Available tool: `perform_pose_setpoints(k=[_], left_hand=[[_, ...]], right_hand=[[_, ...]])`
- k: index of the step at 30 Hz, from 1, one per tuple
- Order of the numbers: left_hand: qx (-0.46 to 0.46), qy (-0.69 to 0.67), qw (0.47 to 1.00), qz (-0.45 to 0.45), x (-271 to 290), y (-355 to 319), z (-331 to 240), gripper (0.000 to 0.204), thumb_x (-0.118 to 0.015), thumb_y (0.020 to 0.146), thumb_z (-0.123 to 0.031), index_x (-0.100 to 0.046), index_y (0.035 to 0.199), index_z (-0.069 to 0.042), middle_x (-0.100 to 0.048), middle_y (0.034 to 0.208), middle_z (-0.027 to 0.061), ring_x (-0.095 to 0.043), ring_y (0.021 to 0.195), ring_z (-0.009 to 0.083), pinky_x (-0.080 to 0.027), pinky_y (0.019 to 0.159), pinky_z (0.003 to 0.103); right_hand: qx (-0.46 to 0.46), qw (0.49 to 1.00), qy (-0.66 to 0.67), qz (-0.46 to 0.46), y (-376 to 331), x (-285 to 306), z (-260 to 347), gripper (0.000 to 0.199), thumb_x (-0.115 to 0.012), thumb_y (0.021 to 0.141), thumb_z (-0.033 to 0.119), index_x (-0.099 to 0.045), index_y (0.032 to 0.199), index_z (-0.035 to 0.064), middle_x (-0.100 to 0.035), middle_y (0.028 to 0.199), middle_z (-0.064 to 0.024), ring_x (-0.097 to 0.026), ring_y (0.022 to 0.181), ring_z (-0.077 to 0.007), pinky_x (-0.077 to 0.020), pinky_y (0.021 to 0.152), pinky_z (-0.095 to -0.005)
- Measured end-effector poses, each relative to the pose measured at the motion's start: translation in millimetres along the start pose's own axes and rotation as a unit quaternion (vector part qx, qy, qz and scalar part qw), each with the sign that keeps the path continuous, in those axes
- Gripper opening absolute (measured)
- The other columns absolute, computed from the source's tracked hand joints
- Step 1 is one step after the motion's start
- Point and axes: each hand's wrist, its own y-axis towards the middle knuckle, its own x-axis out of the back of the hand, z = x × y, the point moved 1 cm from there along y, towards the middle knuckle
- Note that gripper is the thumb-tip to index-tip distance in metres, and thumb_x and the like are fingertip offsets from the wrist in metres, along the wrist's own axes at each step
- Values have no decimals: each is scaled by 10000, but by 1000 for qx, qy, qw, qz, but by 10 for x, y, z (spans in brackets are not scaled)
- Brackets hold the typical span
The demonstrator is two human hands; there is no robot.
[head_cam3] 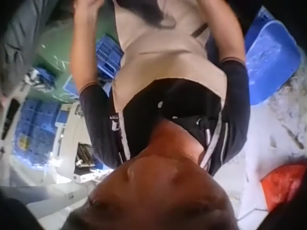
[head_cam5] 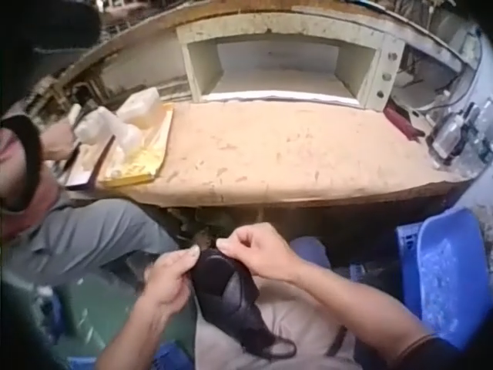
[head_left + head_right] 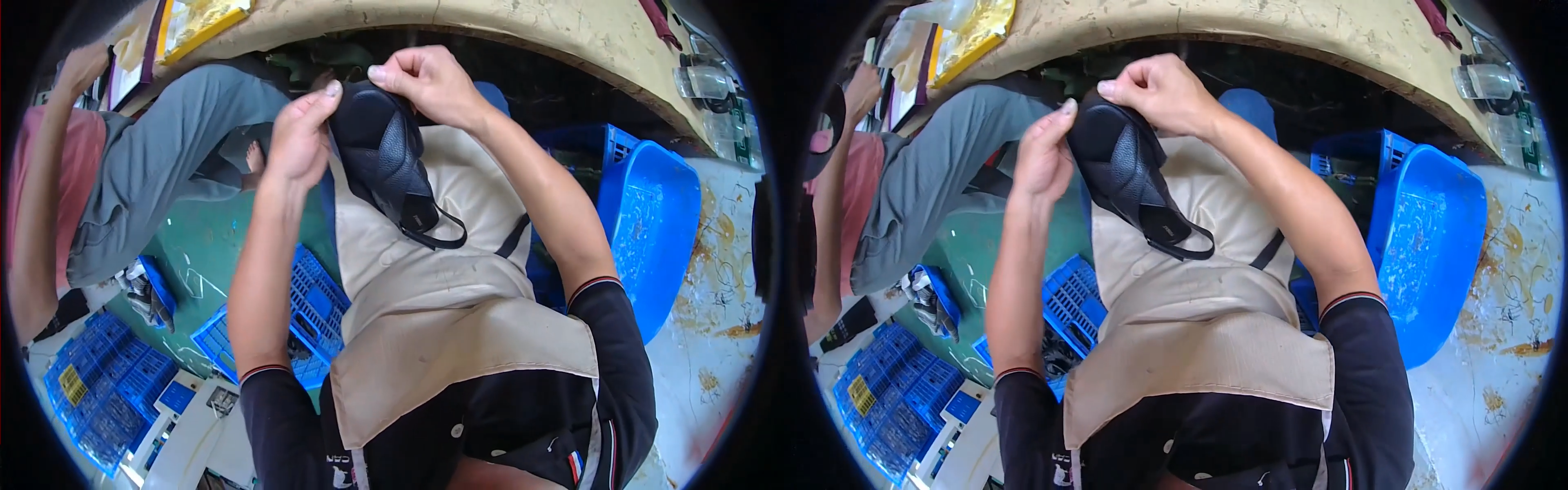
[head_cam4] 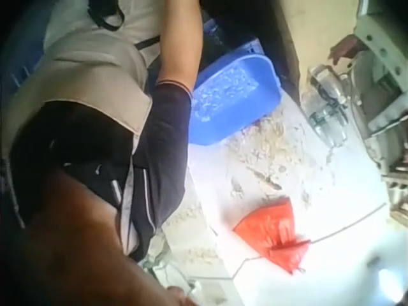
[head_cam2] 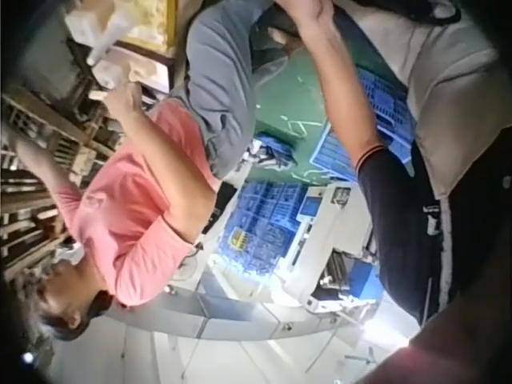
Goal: Assembling shoes by manually fitting insoles and attaching uppers to the soles.
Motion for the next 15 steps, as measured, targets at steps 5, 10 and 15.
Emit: perform_pose_setpoints(k=[5, 10, 15], left_hand=[[9, -59, 995, -78, -197, -145, 217, 276, -555, 1044, -225, -686, 1094, 13, -710, 1022, 83, -650, 932, 122, -510, 829, 235], [-69, 51, 996, 29, 166, -133, 245, 311, -524, 1060, -273, -665, 1068, 4, -700, 1013, 72, -642, 910, 116, -508, 818, 239], [-73, 29, 997, 4, 170, -182, 371, 462, -463, 1071, -403, -634, 1170, 15, -706, 1079, 111, -683, 906, 178, -549, 782, 283]], right_hand=[[36, 994, -93, -54, 2, -114, 14, 441, -703, 940, 331, -627, 610, 48, -463, 538, 38, -379, 492, -61, -328, 461, -216], [33, 998, -41, -23, 132, -162, 25, 563, -693, 941, 357, -496, 506, 60, -364, 514, 52, -301, 490, -72, -288, 448, -243], [56, 998, 30, 3, 183, -374, -144, 591, -649, 974, 340, -442, 506, 44, -330, 500, 46, -272, 478, -81, -275, 431, -266]])
